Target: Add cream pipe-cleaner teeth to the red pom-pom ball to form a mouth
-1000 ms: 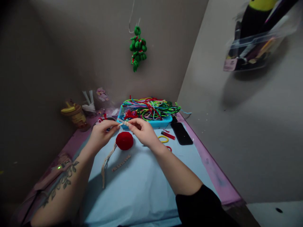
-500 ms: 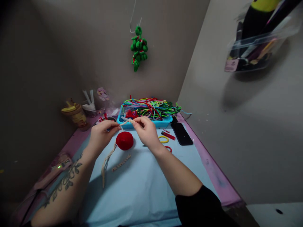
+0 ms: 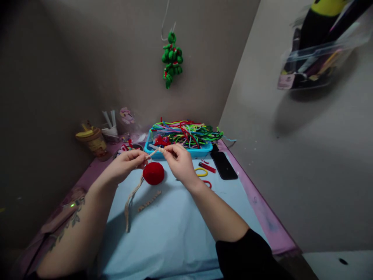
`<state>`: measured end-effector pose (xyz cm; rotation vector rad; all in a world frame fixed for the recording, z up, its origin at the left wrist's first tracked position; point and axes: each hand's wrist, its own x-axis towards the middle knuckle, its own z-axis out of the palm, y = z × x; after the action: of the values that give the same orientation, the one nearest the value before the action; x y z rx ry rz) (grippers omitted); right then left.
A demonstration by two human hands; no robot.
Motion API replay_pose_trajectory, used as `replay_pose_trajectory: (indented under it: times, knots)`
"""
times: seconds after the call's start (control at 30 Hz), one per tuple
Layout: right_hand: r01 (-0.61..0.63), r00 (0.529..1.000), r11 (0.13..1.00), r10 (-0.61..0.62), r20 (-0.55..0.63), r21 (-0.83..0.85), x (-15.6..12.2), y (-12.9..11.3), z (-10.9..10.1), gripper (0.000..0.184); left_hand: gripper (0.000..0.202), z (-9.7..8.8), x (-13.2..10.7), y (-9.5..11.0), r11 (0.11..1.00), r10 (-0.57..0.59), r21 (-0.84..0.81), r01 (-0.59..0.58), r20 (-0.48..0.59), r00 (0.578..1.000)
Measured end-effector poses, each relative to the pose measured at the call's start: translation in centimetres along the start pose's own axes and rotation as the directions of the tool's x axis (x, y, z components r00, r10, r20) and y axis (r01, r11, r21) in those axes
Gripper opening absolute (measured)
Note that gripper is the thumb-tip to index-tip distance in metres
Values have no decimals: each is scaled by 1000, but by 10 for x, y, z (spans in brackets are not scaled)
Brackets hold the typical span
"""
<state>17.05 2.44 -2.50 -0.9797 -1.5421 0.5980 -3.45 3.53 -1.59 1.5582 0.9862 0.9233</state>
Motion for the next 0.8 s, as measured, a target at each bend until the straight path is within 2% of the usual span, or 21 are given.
replay_pose_trajectory:
  times: [0.13, 0.33, 0.43, 0.53, 0.6, 0.67, 0.73, 0.8]
  knots:
    - [55, 998, 998, -55, 6, -27, -1, -4, -1, 16, 38, 0, 1, -2, 989, -44, -141, 48, 26, 999]
    - [159, 987, 984, -160, -8, -82, -5, -11, -2, 11, 35, 2, 0, -4, 983, -54, -166, 75, 125, 991]
    - [190, 981, 975, -193, -11, -118, -6, -12, -1, 11, 32, 2, 2, -6, 986, -33, -157, 51, 119, 992]
    - [194, 980, 967, -199, -16, -164, -6, -9, -1, 12, 30, 2, 2, -4, 998, 6, -70, -4, 32, 999]
    - [177, 984, 965, -179, 9, -196, -5, -6, -2, 13, 28, 3, 1, 1, 998, 51, 30, -48, -91, 995]
    - [136, 991, 971, -132, 35, -199, -3, -3, -2, 16, 24, 5, 0, 6, 994, 96, 65, -84, -211, 973]
    - [70, 997, 986, -65, 37, -151, -1, -1, -2, 19, 26, 8, 0, 8, 993, 113, 4, -116, -282, 953]
    - [-3, 999, 999, 5, 37, -46, 0, 0, -2, 21, 38, 11, 2, 6, 974, 122, -131, -186, -389, 913]
